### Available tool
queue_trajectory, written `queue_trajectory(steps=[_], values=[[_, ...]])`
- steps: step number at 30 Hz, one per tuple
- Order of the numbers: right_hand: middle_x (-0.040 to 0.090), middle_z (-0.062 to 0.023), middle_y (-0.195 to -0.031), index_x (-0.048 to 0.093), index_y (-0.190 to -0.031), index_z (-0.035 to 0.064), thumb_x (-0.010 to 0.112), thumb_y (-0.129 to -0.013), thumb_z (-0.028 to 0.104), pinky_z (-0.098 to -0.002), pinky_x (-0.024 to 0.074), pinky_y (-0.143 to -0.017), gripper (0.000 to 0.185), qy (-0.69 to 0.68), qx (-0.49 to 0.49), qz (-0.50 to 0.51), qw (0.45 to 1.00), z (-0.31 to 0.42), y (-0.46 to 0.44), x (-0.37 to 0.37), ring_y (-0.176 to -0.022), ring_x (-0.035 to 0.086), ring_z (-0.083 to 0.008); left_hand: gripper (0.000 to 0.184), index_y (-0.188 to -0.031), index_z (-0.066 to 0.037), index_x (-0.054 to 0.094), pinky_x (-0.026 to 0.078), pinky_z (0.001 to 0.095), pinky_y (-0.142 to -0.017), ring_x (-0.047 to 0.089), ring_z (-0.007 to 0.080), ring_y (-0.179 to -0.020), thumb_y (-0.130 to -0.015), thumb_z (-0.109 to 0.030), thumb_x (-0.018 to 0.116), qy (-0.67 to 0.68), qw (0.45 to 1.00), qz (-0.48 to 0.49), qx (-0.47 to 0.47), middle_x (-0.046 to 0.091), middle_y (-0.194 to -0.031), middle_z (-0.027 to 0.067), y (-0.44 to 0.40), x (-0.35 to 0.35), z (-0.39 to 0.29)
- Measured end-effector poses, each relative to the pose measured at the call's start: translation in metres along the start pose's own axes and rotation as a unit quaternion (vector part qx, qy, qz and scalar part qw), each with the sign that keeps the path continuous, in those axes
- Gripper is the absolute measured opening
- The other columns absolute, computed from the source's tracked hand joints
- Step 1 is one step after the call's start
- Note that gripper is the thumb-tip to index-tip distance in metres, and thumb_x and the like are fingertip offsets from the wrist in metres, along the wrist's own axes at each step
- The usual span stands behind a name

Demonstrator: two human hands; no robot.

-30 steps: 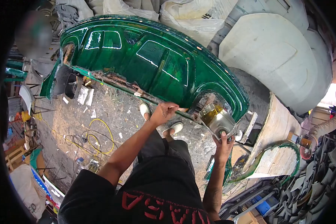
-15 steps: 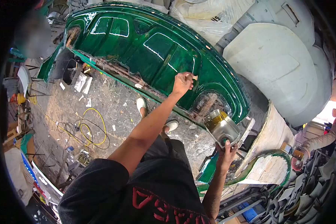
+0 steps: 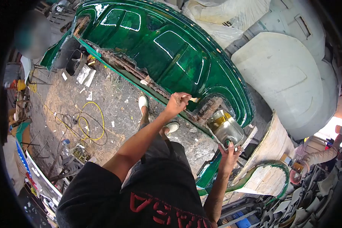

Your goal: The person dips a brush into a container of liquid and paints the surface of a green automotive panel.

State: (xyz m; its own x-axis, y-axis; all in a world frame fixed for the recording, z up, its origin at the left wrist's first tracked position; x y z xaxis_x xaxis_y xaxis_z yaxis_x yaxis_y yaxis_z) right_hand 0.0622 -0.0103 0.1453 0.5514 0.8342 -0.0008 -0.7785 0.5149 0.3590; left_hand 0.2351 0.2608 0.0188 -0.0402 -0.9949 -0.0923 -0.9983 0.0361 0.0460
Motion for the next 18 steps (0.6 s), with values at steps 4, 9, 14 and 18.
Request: queue_trajectory(steps=[4, 9, 14, 18], values=[[0.050, -0.0177, -0.124, 0.031, -0.132, 0.0045, 0.068, -0.091, 0.026, -0.0509, 0.0556, -0.088, 0.059, -0.002, 0.003, -0.005, 1.000, -0.008, -0.004, -0.009, -0.110, 0.056, -0.0272, 0.020, -0.083, 0.007, 0.065, 0.051, 0.0327, -0.046, 0.063, 0.0200, -0.045, -0.090, -0.009, 0.054, 0.029, 0.999, -0.040, -0.013, 0.063, -0.062, 0.0153, -0.029, -0.005, -0.009], [0.046, -0.0191, -0.125, 0.025, -0.135, 0.0006, 0.067, -0.092, 0.025, -0.0515, 0.0566, -0.088, 0.065, 0.020, 0.015, 0.009, 1.000, 0.002, -0.004, -0.003, -0.112, 0.053, -0.0279, 0.021, -0.082, 0.006, 0.062, 0.052, 0.0288, -0.043, 0.062, 0.0147, -0.049, -0.091, -0.008, 0.050, 0.164, 0.979, -0.042, -0.115, 0.063, -0.063, 0.0108, -0.077, 0.017, -0.004], [0.052, -0.0203, -0.123, 0.033, -0.128, 0.0015, 0.064, -0.095, 0.029, -0.0492, 0.0588, -0.086, 0.053, 0.064, -0.014, -0.016, 0.998, 0.007, -0.006, -0.001, -0.100, 0.064, -0.0403, 0.022, -0.073, 0.004, 0.059, 0.048, 0.0313, -0.039, 0.060, 0.0170, -0.045, -0.091, -0.003, 0.049, 0.199, 0.974, -0.067, -0.088, 0.061, -0.058, 0.0108, -0.098, 0.016, -0.017], [0.052, -0.0209, -0.124, 0.030, -0.130, -0.0002, 0.064, -0.095, 0.029, -0.0492, 0.0583, -0.087, 0.057, 0.057, -0.018, 0.006, 0.998, 0.008, -0.005, 0.009, -0.100, 0.064, -0.0403, 0.019, -0.088, 0.006, 0.063, 0.050, 0.0292, -0.043, 0.061, 0.0152, -0.049, -0.093, -0.006, 0.049, 0.167, 0.983, -0.066, -0.035, 0.062, -0.063, 0.0103, -0.116, 0.011, -0.026]])
Point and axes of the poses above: each hand's wrist, its own y-axis away from the middle knuckle, its own x-axis out of the palm, z = x × y, the point moved 6 cm from there along -y, towards the middle knuckle
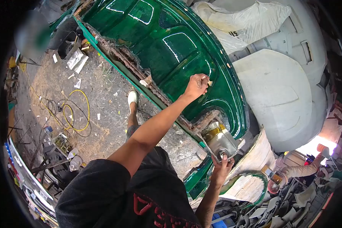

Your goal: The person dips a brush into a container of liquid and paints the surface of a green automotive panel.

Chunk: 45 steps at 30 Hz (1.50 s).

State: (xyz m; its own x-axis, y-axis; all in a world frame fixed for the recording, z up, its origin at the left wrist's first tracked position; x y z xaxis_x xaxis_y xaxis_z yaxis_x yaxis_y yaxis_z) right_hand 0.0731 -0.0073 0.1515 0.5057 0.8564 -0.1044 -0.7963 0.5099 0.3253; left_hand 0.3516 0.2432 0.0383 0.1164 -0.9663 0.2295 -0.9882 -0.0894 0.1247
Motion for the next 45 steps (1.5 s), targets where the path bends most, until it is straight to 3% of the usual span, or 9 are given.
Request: queue_trajectory(steps=[9, 14, 18, 24, 27, 32, 40, 44, 45], values=[[0.049, -0.0153, -0.126, 0.037, -0.126, 0.0062, 0.065, -0.093, 0.019, -0.0558, 0.0535, -0.092, 0.045, -0.034, -0.013, 0.007, 0.999, 0.026, -0.006, 0.051, -0.121, 0.049, -0.0249, 0.020, -0.104, 0.000, 0.068, 0.040, 0.0224, -0.042, 0.053, 0.0059, -0.050, -0.098, -0.016, 0.056, 0.084, 0.996, -0.025, 0.018, 0.059, -0.066, 0.0027, 0.021, -0.037, -0.052], [0.054, -0.0084, -0.121, 0.040, -0.125, 0.0135, 0.068, -0.092, 0.016, -0.0515, 0.0533, -0.091, 0.043, -0.066, 0.006, 0.023, 0.998, 0.025, -0.035, 0.076, -0.112, 0.056, -0.0215, 0.016, -0.099, 0.001, 0.069, 0.041, 0.0246, -0.047, 0.051, 0.0050, -0.054, -0.094, -0.011, 0.059, -0.028, 0.983, 0.178, 0.042, 0.059, -0.064, 0.0023, 0.068, -0.032, -0.103], [0.058, -0.0029, -0.113, 0.042, -0.125, 0.0121, 0.076, -0.085, 0.022, -0.0310, 0.0461, -0.075, 0.053, -0.021, -0.017, 0.025, 0.999, 0.033, -0.045, 0.099, -0.098, 0.054, -0.0111, 0.011, -0.096, 0.001, 0.069, 0.053, 0.0342, -0.063, 0.069, 0.0258, -0.073, -0.088, -0.003, 0.063, -0.202, 0.926, 0.237, 0.215, 0.070, -0.087, 0.0164, 0.074, -0.008, -0.096], [0.056, -0.0043, -0.112, 0.041, -0.121, 0.0097, 0.079, -0.083, 0.020, -0.0283, 0.0477, -0.072, 0.055, -0.025, -0.015, -0.002, 1.000, 0.036, -0.050, 0.102, -0.095, 0.055, -0.0117, 0.015, -0.098, 0.002, 0.069, 0.053, 0.0336, -0.063, 0.069, 0.0235, -0.073, -0.088, -0.007, 0.064, -0.174, 0.942, 0.222, 0.185, 0.070, -0.083, 0.0144, 0.059, -0.010, -0.081], [0.056, -0.0086, -0.115, 0.037, -0.123, 0.0077, 0.078, -0.084, 0.023, -0.0351, 0.0535, -0.079, 0.058, -0.041, -0.018, -0.014, 0.999, 0.034, -0.054, 0.100, -0.101, 0.058, -0.0174, 0.021, -0.105, 0.001, 0.071, 0.043, 0.0241, -0.048, 0.055, 0.0069, -0.056, -0.092, -0.012, 0.061, -0.074, 0.979, 0.191, 0.000, 0.064, -0.070, 0.0034, 0.049, -0.023, -0.067], [0.056, -0.0138, -0.117, 0.034, -0.126, 0.0059, 0.076, -0.086, 0.025, -0.0450, 0.0557, -0.089, 0.061, -0.080, -0.001, -0.015, 0.997, 0.032, -0.062, 0.099, -0.108, 0.059, -0.0243, 0.023, -0.105, -0.001, 0.070, 0.041, 0.0225, -0.045, 0.053, 0.0062, -0.051, -0.093, -0.016, 0.059, -0.004, 0.987, 0.133, -0.091, 0.063, -0.071, 0.0027, 0.021, -0.041, -0.066], [0.054, -0.0160, -0.121, 0.036, -0.126, 0.0039, 0.070, -0.090, 0.027, -0.0480, 0.0558, -0.088, 0.054, -0.138, 0.010, 0.019, 0.990, 0.036, -0.059, 0.095, -0.101, 0.064, -0.0303, 0.028, -0.104, 0.003, 0.070, 0.043, 0.0235, -0.046, 0.053, 0.0068, -0.050, -0.095, -0.022, 0.060, -0.076, 0.990, -0.080, 0.091, 0.061, -0.066, 0.0033, -0.054, -0.068, -0.043], [0.051, -0.0147, -0.124, 0.036, -0.126, 0.0046, 0.066, -0.094, 0.026, -0.0487, 0.0559, -0.088, 0.049, -0.163, 0.009, 0.027, 0.986, 0.044, -0.048, 0.079, -0.100, 0.065, -0.0330, 0.019, -0.102, 0.002, 0.067, 0.052, 0.0410, -0.066, 0.062, 0.0380, -0.075, -0.092, -0.008, 0.054, -0.313, 0.862, -0.069, 0.393, 0.063, -0.085, 0.0226, -0.027, -0.051, -0.073], [0.050, -0.0138, -0.124, 0.037, -0.126, 0.0056, 0.065, -0.094, 0.025, -0.0495, 0.0560, -0.088, 0.047, -0.158, 0.011, 0.018, 0.987, 0.041, -0.047, 0.071, -0.100, 0.064, -0.0342, 0.022, -0.108, 0.001, 0.065, 0.052, 0.0445, -0.069, 0.061, 0.0389, -0.080, -0.091, -0.003, 0.052, -0.358, 0.873, -0.003, 0.330, 0.059, -0.089, 0.0210, -0.012, -0.040, -0.070]])
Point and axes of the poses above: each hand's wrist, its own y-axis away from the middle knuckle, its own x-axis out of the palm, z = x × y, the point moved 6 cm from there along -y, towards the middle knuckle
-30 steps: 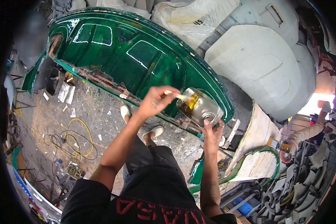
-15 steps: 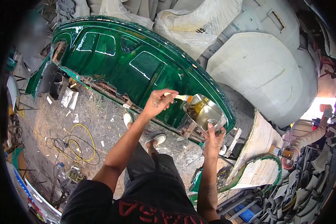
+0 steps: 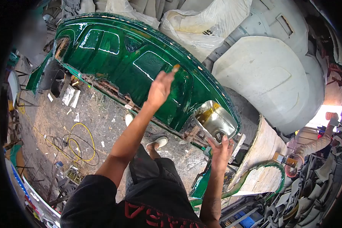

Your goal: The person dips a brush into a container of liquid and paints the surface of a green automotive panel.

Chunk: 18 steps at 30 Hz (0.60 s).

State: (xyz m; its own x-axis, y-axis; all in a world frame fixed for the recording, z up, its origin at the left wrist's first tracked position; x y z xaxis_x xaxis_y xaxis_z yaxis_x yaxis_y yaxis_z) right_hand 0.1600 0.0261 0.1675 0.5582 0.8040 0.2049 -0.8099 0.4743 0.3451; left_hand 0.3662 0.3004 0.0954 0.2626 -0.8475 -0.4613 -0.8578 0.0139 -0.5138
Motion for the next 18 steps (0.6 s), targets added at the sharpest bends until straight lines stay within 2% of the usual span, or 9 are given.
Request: queue_trajectory(steps=[4, 5, 7, 9, 10, 11, 13, 16, 18], values=[[0.057, -0.0125, -0.118, 0.046, -0.117, 0.0061, 0.066, -0.092, 0.033, -0.0532, 0.0539, -0.090, 0.042, 0.035, -0.028, -0.011, 0.999, 0.009, 0.007, -0.016, -0.096, 0.065, -0.0400, 0.031, -0.120, -0.003, 0.062, 0.051, 0.0445, -0.071, 0.061, 0.0368, -0.079, -0.091, -0.002, 0.051, -0.012, 0.993, 0.094, 0.066, 0.057, -0.089, 0.0192, 0.038, 0.013, -0.030], [0.057, -0.0125, -0.118, 0.046, -0.117, 0.0061, 0.066, -0.092, 0.033, -0.0532, 0.0539, -0.090, 0.042, 0.033, -0.027, -0.007, 0.999, 0.009, 0.008, -0.021, -0.096, 0.065, -0.0400, 0.031, -0.120, -0.004, 0.063, 0.052, 0.0429, -0.071, 0.061, 0.0358, -0.078, -0.091, -0.002, 0.051, 0.072, 0.989, 0.123, 0.037, 0.057, -0.089, 0.0190, 0.040, 0.014, -0.028], [0.050, -0.0126, -0.124, 0.038, -0.128, 0.0057, 0.064, -0.095, 0.023, -0.0524, 0.0548, -0.090, 0.046, 0.013, -0.016, -0.002, 1.000, 0.007, 0.011, -0.032, -0.109, 0.058, -0.0273, 0.032, -0.120, -0.005, 0.065, 0.052, 0.0413, -0.071, 0.060, 0.0347, -0.076, -0.092, -0.003, 0.051, 0.152, 0.977, 0.151, 0.008, 0.057, -0.088, 0.0189, 0.030, 0.007, -0.027], [0.050, -0.0125, -0.124, 0.038, -0.130, 0.0059, 0.063, -0.095, 0.023, -0.0531, 0.0543, -0.091, 0.046, 0.009, -0.011, 0.003, 1.000, 0.005, 0.015, -0.040, -0.114, 0.055, -0.0256, 0.030, -0.119, -0.005, 0.066, 0.051, 0.0386, -0.069, 0.058, 0.0331, -0.072, -0.092, -0.003, 0.052, 0.134, 0.986, 0.085, 0.043, 0.058, -0.088, 0.0190, -0.001, -0.011, -0.016], [0.052, -0.0125, -0.122, 0.041, -0.123, 0.0069, 0.063, -0.095, 0.027, -0.0531, 0.0546, -0.090, 0.041, 0.029, -0.022, -0.012, 0.999, 0.006, 0.016, -0.045, -0.106, 0.060, -0.0334, 0.024, -0.112, -0.003, 0.067, 0.048, 0.0358, -0.066, 0.052, 0.0278, -0.070, -0.091, 0.001, 0.056, 0.151, 0.986, 0.065, 0.006, 0.060, -0.078, 0.0161, -0.011, -0.013, -0.004], [0.053, -0.0125, -0.121, 0.045, -0.116, 0.0078, 0.063, -0.095, 0.031, -0.0531, 0.0548, -0.088, 0.037, 0.050, -0.034, -0.028, 0.998, 0.006, 0.016, -0.050, -0.097, 0.065, -0.0412, 0.026, -0.114, -0.005, 0.067, 0.049, 0.0388, -0.067, 0.055, 0.0303, -0.071, -0.092, 0.000, 0.055, 0.219, 0.973, 0.050, -0.058, 0.060, -0.083, 0.0170, -0.014, -0.014, 0.007], [0.053, -0.0129, -0.121, 0.045, -0.115, 0.0079, 0.063, -0.095, 0.032, -0.0534, 0.0548, -0.089, 0.036, 0.048, -0.038, -0.021, 0.998, 0.007, 0.019, -0.054, -0.097, 0.065, -0.0416, 0.031, -0.118, -0.006, 0.065, 0.051, 0.0423, -0.071, 0.058, 0.0328, -0.076, -0.091, 0.000, 0.054, -0.007, 0.998, 0.056, -0.015, 0.060, -0.089, 0.0181, -0.015, -0.010, 0.011], [0.051, -0.0143, -0.121, 0.044, -0.111, 0.0083, 0.062, -0.095, 0.032, -0.0551, 0.0548, -0.089, 0.034, 0.043, -0.045, -0.011, 0.998, 0.009, 0.022, -0.056, -0.099, 0.064, -0.0430, 0.040, -0.123, -0.006, 0.062, 0.051, 0.0440, -0.078, 0.060, 0.0342, -0.086, -0.085, 0.003, 0.054, -0.046, 0.993, 0.107, 0.031, 0.058, -0.097, 0.0170, -0.006, 0.015, -0.001], [0.051, -0.0147, -0.122, 0.044, -0.111, 0.0083, 0.063, -0.095, 0.033, -0.0555, 0.0548, -0.089, 0.035, 0.042, -0.044, -0.016, 0.998, 0.008, 0.022, -0.059, -0.099, 0.064, -0.0435, 0.048, -0.127, -0.004, 0.059, 0.051, 0.0402, -0.088, 0.059, 0.0333, -0.100, -0.079, 0.003, 0.055, -0.074, 0.970, 0.178, 0.148, 0.056, -0.107, 0.0160, 0.008, 0.033, -0.016]])
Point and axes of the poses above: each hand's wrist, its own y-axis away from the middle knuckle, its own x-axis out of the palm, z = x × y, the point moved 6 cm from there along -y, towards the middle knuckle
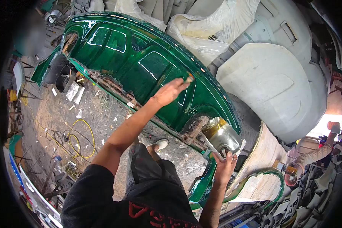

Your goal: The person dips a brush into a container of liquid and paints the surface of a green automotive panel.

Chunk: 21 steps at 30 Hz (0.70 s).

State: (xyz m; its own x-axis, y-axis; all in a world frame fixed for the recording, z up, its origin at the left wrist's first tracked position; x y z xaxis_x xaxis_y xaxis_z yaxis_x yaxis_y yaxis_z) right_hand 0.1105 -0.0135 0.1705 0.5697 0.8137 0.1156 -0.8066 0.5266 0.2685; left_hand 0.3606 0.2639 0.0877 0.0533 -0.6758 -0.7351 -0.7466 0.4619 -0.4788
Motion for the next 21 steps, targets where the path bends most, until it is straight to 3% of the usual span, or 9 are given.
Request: queue_trajectory(steps=[5, 8, 10, 11, 13, 18, 21], values=[[0.051, -0.0160, -0.124, 0.043, -0.112, 0.0081, 0.065, -0.093, 0.034, -0.0560, 0.0550, -0.089, 0.039, 0.006, 0.023, -0.008, 1.000, -0.002, 0.000, -0.003, -0.100, 0.063, -0.0447, 0.044, -0.129, -0.003, 0.057, 0.049, 0.0377, -0.093, 0.058, 0.0317, -0.103, -0.085, -0.008, 0.049, -0.034, 0.995, 0.076, 0.058, 0.056, -0.109, 0.0160, -0.005, 0.002, 0.015], [0.052, -0.0156, -0.124, 0.043, -0.112, 0.0077, 0.066, -0.092, 0.036, -0.0555, 0.0553, -0.089, 0.041, 0.012, 0.013, -0.017, 1.000, -0.003, 0.000, -0.010, -0.099, 0.063, -0.0452, 0.042, -0.127, -0.004, 0.058, 0.050, 0.0388, -0.086, 0.058, 0.0316, -0.097, -0.085, -0.004, 0.050, -0.030, 0.999, -0.011, 0.025, 0.055, -0.104, 0.0151, -0.003, -0.026, 0.041], [0.049, -0.0172, -0.127, 0.038, -0.123, 0.0051, 0.066, -0.093, 0.029, -0.0533, 0.0544, -0.091, 0.047, -0.010, 0.031, 0.011, 0.999, -0.002, 0.003, -0.005, -0.113, 0.055, -0.0307, 0.043, -0.125, -0.005, 0.060, 0.051, 0.0405, -0.080, 0.059, 0.0322, -0.090, -0.083, -0.001, 0.053, -0.032, 0.996, -0.051, -0.061, 0.054, -0.098, 0.0150, 0.000, -0.040, 0.057], [0.049, -0.0172, -0.127, 0.038, -0.123, 0.0051, 0.066, -0.093, 0.029, -0.0533, 0.0544, -0.091, 0.047, -0.011, 0.031, 0.011, 0.999, -0.003, 0.003, -0.006, -0.113, 0.055, -0.0307, 0.044, -0.125, -0.006, 0.060, 0.051, 0.0411, -0.079, 0.059, 0.0325, -0.089, -0.082, -0.001, 0.053, -0.035, 0.991, -0.065, -0.109, 0.054, -0.097, 0.0151, 0.003, -0.043, 0.061], [0.053, -0.0143, -0.122, 0.045, -0.111, 0.0095, 0.067, -0.092, 0.034, -0.0548, 0.0559, -0.087, 0.038, 0.007, 0.011, -0.003, 1.000, -0.004, 0.003, -0.008, -0.098, 0.064, -0.0456, 0.045, -0.126, -0.007, 0.060, 0.051, 0.0419, -0.078, 0.059, 0.0330, -0.089, -0.082, 0.001, 0.055, -0.038, 0.992, -0.091, -0.077, 0.054, -0.096, 0.0157, 0.005, -0.024, 0.048], [0.054, -0.0136, -0.122, 0.047, -0.109, 0.0112, 0.067, -0.093, 0.032, -0.0547, 0.0561, -0.087, 0.033, 0.001, 0.012, -0.003, 1.000, -0.003, 0.003, -0.004, -0.099, 0.064, -0.0456, 0.041, -0.123, 0.004, 0.057, 0.051, 0.0375, -0.089, 0.058, 0.0304, -0.100, -0.082, 0.000, 0.053, -0.023, 1.000, -0.010, 0.004, 0.055, -0.104, 0.0153, -0.001, 0.007, -0.002], [0.054, -0.0129, -0.121, 0.047, -0.109, 0.0114, 0.066, -0.093, 0.031, -0.0549, 0.0562, -0.087, 0.031, -0.003, 0.007, -0.009, 1.000, -0.002, 0.005, -0.006, -0.099, 0.064, -0.0456, 0.047, -0.129, 0.001, 0.054, 0.050, 0.0391, -0.091, 0.057, 0.0321, -0.103, -0.082, -0.001, 0.051, -0.028, 0.998, 0.049, 0.035, 0.053, -0.108, 0.0157, 0.004, 0.018, -0.007]])
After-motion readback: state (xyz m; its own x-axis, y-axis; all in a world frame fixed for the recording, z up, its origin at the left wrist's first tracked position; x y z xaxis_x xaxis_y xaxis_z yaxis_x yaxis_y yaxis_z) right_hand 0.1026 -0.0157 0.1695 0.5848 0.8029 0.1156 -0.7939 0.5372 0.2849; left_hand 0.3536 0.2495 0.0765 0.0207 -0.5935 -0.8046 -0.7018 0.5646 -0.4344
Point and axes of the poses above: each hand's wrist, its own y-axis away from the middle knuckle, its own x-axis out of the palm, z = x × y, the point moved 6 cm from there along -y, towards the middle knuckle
